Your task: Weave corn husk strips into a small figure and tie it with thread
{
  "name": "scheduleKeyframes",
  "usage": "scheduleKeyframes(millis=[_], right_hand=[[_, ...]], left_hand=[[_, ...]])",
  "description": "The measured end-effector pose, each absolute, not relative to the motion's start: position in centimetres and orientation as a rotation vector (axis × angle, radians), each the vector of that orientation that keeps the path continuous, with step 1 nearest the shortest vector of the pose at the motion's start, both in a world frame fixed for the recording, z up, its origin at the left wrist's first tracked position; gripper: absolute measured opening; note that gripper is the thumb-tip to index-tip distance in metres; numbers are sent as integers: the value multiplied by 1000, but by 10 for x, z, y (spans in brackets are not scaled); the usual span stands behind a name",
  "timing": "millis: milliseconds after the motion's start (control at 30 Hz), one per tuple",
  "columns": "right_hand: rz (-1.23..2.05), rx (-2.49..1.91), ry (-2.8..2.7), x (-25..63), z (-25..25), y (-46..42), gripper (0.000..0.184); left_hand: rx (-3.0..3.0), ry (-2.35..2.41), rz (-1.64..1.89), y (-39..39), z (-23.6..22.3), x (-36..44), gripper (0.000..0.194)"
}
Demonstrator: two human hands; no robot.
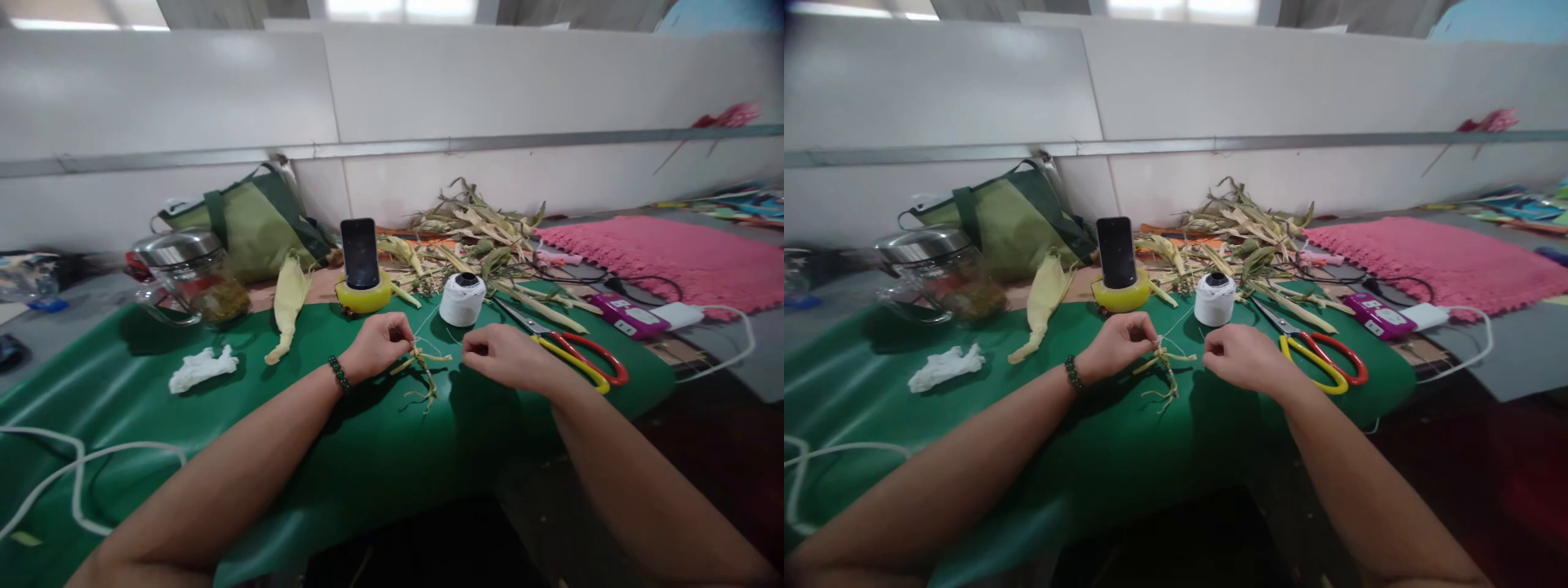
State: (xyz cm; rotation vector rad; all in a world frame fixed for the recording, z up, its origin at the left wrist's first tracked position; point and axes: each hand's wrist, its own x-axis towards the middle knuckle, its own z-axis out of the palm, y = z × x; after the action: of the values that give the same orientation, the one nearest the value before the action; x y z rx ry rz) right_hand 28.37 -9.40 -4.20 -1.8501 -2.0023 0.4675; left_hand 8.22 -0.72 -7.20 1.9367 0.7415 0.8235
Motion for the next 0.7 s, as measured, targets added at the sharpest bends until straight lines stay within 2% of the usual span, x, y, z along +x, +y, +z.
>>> scheduleKeyframes(millis=[167,367,700], right_hand=[[325,-1769,-1858,271,-46,-90,24],[473,-1577,-1892,250,-71,-70,12],[326,-1521,-1945,258,-78,-89,10]], left_hand=[[1973,750,811,-8,-73,82,6],[1992,770,780,-9,-70,81,3],[1832,767,494,-7,-60,74,9]])
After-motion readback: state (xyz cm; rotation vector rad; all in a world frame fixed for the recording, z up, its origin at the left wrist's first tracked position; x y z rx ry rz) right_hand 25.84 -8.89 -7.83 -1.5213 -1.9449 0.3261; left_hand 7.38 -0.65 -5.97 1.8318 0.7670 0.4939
